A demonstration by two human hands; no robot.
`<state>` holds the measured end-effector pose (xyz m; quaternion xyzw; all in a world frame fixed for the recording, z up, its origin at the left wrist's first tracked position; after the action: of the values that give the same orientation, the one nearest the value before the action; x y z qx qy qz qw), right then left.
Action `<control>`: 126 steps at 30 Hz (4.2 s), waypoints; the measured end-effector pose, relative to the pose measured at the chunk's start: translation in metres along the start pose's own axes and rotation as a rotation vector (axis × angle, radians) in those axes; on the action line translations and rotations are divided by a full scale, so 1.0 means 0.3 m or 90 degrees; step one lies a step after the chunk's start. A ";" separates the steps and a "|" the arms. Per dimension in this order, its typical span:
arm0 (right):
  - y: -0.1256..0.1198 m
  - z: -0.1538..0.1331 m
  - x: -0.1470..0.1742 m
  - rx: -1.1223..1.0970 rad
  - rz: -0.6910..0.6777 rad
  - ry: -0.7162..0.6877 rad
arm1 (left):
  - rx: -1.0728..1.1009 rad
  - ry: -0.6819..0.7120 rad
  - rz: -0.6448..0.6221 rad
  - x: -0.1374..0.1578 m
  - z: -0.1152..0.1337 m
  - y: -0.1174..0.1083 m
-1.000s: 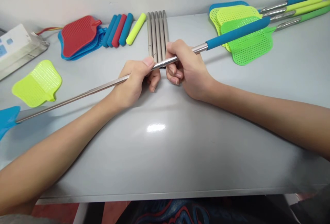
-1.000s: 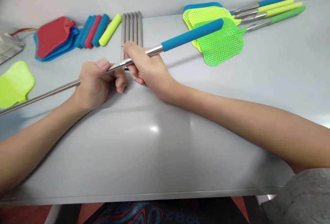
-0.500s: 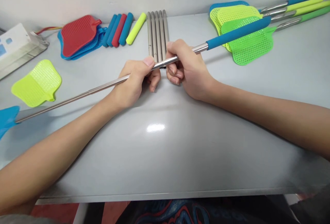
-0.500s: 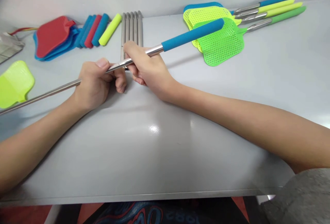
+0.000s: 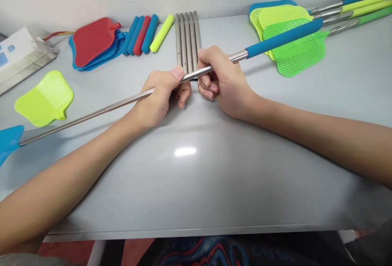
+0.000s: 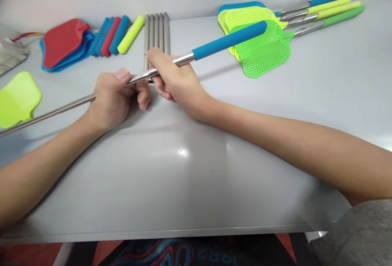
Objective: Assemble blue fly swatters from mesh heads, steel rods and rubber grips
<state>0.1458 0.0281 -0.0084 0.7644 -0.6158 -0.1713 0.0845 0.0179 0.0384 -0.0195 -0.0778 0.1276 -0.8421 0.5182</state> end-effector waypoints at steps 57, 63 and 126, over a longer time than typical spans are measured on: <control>-0.001 0.002 -0.001 0.046 0.001 0.026 | 0.000 0.003 -0.008 0.002 0.004 0.003; 0.000 0.003 -0.002 0.036 0.000 0.032 | 0.006 0.008 0.001 0.005 -0.001 0.002; -0.027 -0.001 0.003 -0.150 0.077 0.020 | 0.112 -0.078 -0.030 0.023 0.048 -0.011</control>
<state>0.1534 0.0290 -0.0110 0.7130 -0.6351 -0.2252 0.1938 0.0157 0.0318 -0.0049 -0.0864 0.0192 -0.8556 0.5100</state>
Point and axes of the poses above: each hand's wrist, its own x-axis away from the middle knuckle, its own y-axis out of the palm, z = x × y, the point moved 3 cm from there along -x, towards the middle knuckle, and after that the axes turned 7 degrees about -y, right-handed, at the moved point
